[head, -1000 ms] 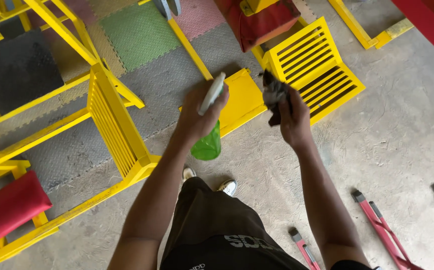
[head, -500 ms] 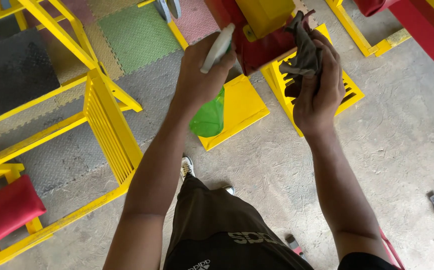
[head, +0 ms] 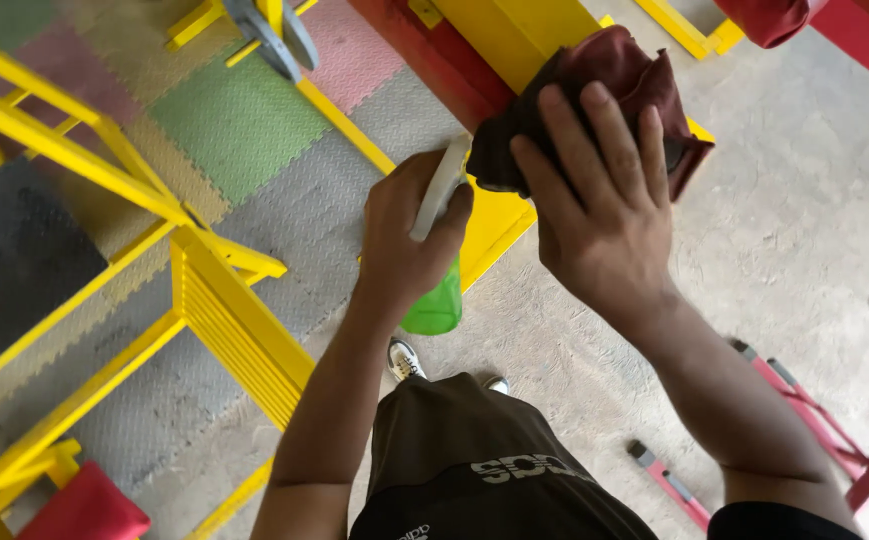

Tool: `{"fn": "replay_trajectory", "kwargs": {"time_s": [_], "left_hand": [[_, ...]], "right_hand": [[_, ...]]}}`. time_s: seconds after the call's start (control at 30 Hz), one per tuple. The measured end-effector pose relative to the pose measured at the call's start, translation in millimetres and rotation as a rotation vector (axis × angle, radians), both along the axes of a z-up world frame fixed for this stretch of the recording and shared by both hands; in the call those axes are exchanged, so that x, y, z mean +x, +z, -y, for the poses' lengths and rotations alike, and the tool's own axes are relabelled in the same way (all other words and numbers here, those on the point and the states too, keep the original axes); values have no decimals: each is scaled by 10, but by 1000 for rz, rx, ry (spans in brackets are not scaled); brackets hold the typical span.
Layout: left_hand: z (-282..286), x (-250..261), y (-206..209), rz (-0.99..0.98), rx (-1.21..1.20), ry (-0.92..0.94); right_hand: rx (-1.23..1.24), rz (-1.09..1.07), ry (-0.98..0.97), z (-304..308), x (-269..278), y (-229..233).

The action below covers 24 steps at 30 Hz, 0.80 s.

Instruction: Cleaning various gym equipment and weight machines using a spray bottle and a cloth.

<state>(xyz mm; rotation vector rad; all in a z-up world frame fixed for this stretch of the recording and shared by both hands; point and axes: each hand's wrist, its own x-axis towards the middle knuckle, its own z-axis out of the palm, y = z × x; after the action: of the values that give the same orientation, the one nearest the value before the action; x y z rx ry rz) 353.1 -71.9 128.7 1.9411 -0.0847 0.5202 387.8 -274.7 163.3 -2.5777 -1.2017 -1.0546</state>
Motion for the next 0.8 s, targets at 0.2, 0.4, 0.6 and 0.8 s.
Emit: {"fn": "replay_trajectory", "kwargs": {"time_s": [0.2, 0.4, 0.6, 0.8], "left_hand": [[-443, 83, -127, -43, 43, -29], [-791, 181, -175, -88, 45, 2], [-959, 280, -231, -46, 21, -38], [-874, 424, -260, -118, 36, -60]], "right_hand": [[-541, 139, -88, -416, 33, -66], [-890, 271, -209, -1211, 636, -127], [-723, 352, -262, -1235, 1013, -384], [-631, 238, -313, -547, 572, -214]]}}
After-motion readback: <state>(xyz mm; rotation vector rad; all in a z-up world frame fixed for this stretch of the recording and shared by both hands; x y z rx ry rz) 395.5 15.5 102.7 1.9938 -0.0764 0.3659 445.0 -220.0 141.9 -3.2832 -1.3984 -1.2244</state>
